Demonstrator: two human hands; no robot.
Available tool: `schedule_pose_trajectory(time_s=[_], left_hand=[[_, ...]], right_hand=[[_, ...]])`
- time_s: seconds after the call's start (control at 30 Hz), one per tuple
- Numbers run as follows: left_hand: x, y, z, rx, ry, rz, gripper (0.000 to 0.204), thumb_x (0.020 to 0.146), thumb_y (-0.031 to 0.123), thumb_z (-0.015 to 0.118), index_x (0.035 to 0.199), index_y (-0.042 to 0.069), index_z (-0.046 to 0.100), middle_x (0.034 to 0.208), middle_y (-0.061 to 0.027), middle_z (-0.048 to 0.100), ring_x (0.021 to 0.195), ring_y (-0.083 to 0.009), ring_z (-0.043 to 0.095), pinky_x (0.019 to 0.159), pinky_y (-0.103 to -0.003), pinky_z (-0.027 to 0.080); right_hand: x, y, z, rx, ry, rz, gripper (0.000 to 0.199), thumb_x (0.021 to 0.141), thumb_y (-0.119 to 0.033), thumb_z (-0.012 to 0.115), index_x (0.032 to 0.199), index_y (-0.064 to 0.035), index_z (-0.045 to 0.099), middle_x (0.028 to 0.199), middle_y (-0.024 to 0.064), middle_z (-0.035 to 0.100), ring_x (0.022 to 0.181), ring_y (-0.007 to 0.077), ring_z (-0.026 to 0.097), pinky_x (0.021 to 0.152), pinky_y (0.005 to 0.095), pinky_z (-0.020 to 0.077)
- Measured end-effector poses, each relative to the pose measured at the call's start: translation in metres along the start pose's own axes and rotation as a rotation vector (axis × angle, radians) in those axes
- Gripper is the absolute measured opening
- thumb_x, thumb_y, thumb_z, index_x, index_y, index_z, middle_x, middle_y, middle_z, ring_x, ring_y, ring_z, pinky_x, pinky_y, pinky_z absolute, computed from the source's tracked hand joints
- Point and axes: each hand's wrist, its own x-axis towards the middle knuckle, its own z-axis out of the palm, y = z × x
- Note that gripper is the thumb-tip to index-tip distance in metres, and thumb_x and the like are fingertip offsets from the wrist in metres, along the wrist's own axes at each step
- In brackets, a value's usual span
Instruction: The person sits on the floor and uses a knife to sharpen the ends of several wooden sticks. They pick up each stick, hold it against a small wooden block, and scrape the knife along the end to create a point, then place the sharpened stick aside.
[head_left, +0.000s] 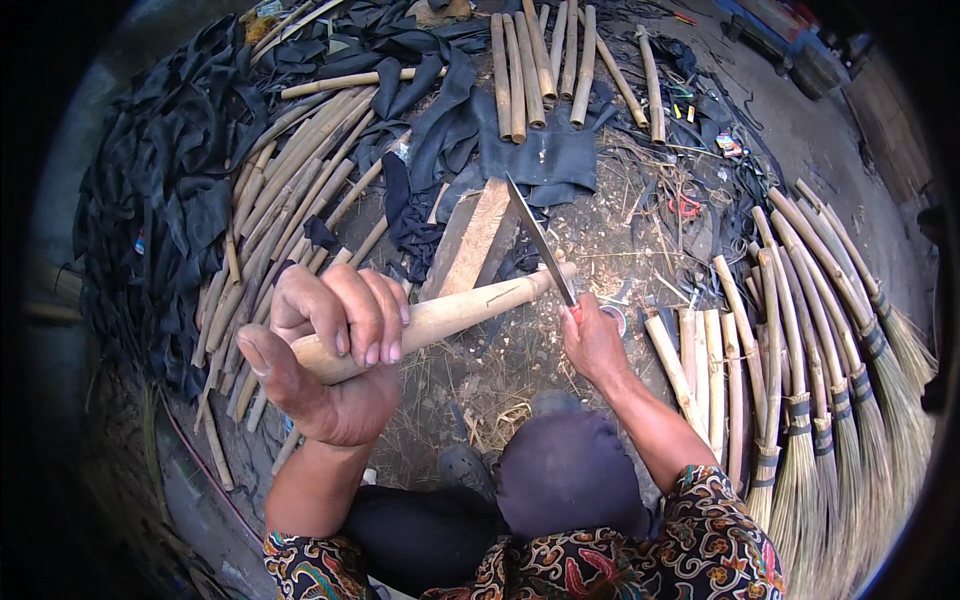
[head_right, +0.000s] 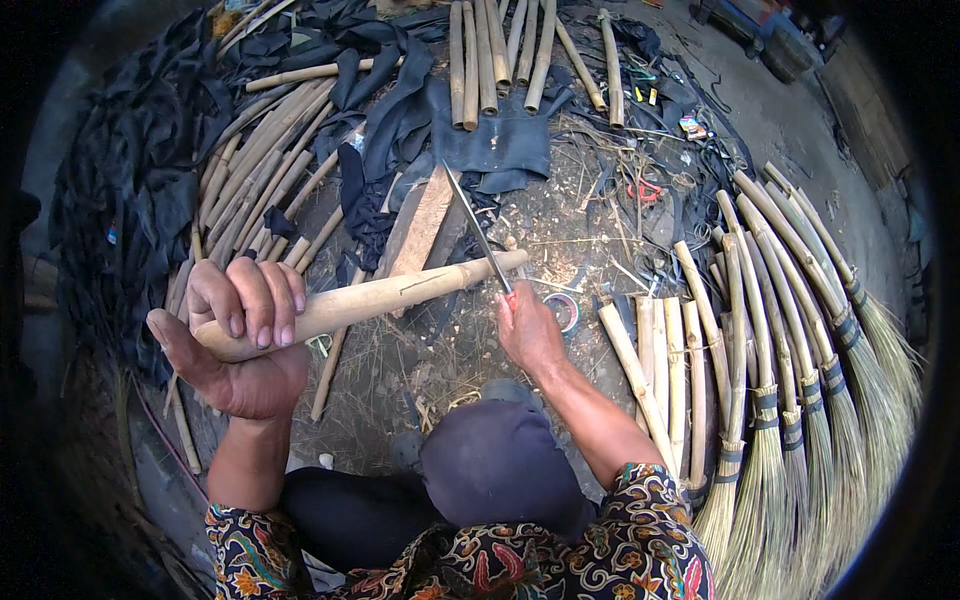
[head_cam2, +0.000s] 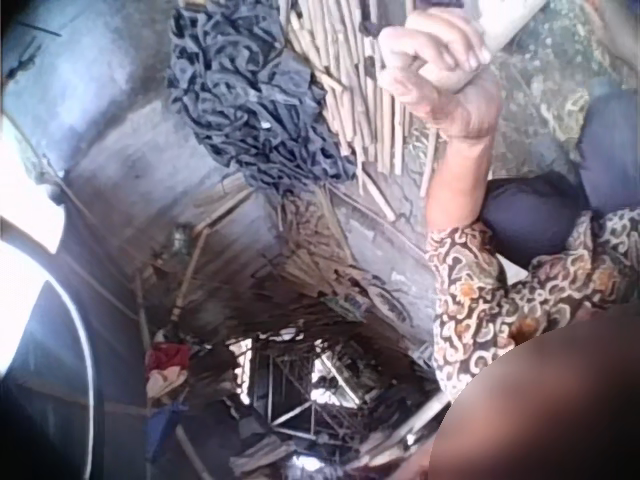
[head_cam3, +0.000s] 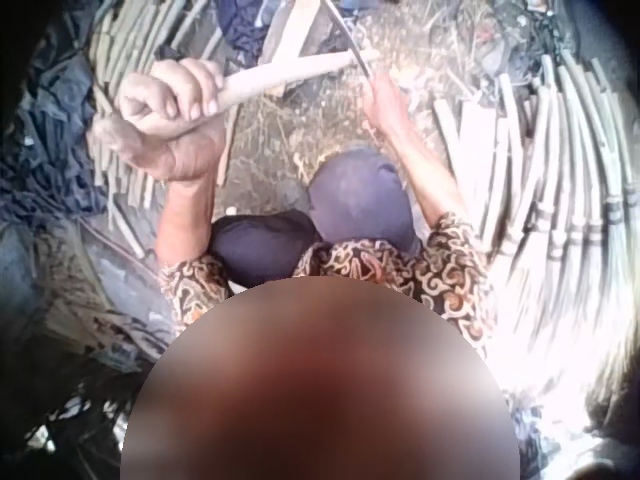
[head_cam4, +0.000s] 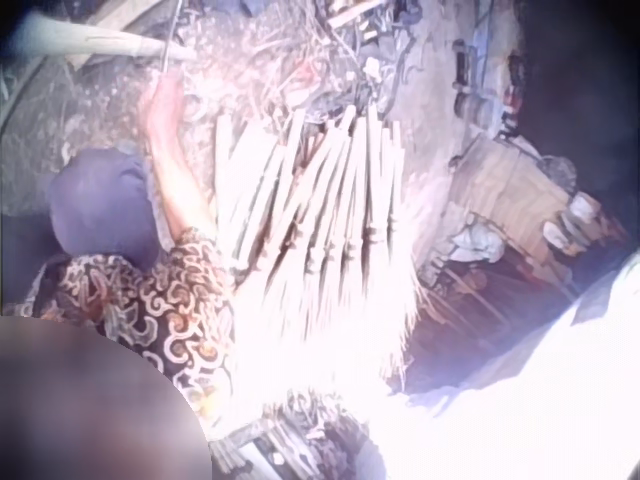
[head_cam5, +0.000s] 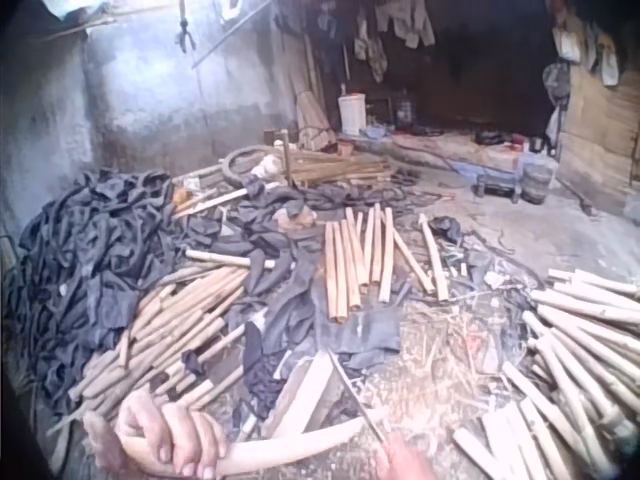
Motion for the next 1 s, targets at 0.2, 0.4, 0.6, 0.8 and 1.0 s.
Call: schedule_pose_trajectory(time_s=[0.2, 0.4, 0.6, 0.8, 1.0], left_hand=[[-0.01, -0.004, -0.001, -0.075, 0.046, -0.043, 0.079, 0.088, 0.092, 0.038, 0.079, 0.014, 0.045, 0.078, -0.0038, 0.049, 0.073, -0.0162, 0.052, 0.075, -0.036, 0.047], [-0.013, -0.004, -0.002, -0.058, 0.048, 0.006, 0.089, 0.073, 0.102, 0.036, 0.077, 0.014, 0.048, 0.078, -0.0039, 0.052, 0.074, -0.0175, 0.054, 0.078, -0.035, 0.048], [-0.016, -0.003, 0.004, -0.096, 0.05, -0.051, 0.087, 0.084, 0.097, 0.025, 0.072, 0.014, 0.049, 0.077, -0.0038, 0.052, 0.072, -0.0177, 0.053, 0.079, -0.036, 0.045], [-0.017, 0.003, 0.01, -0.15, 0.088, -0.099, 0.081, 0.092, 0.09, 0.027, 0.074, 0.014, 0.049, 0.071, -0.0034, 0.053, 0.068, -0.0175, 0.052, 0.076, -0.034, 0.044], [-0.018, 0.002, 0.01, -0.167, 0.03, -0.081, 0.084, 0.095, 0.087, 0.022, 0.074, 0.011, 0.049, 0.078, -0.0066, 0.048, 0.075, -0.0186, 0.049, 0.077, -0.037, 0.046]], right_hand=[[-0.012, 0.006, -0.005, 0.061, 0.035, -0.312, 0.024, 0.103, -0.02, 0.063, 0.109, -0.0005, 0.051, 0.074, 0.0207, 0.064, 0.072, 0.0409, 0.068, 0.064, 0.0488, 0.0502], [-0.009, 0.003, -0.009, -0.051, -0.033, 0.023, 0.029, 0.103, -0.021, 0.063, 0.116, 0.0013, 0.05, 0.082, 0.0221, 0.067, 0.074, 0.0416, 0.069, 0.068, 0.0476, 0.0541], [-0.014, 0.0, -0.011, 0.017, -0.012, -0.317, 0.033, 0.102, -0.021, 0.064, 0.121, 0.0011, 0.05, 0.081, 0.022, 0.068, 0.073, 0.0429, 0.07, 0.065, 0.049, 0.0543], [-0.015, 0.003, -0.009, -0.012, 0.049, -0.156, 0.032, 0.103, -0.024, 0.063, 0.116, 0.0002, 0.047, 0.076, 0.0246, 0.067, 0.07, 0.0461, 0.07, 0.059, 0.0511, 0.0541], [-0.015, -0.002, -0.015, -0.061, -0.173, -0.227, 0.036, 0.103, -0.023, 0.062, 0.124, 0.0024, 0.047, 0.083, 0.0218, 0.068, 0.076, 0.0403, 0.071, 0.067, 0.048, 0.0541]])
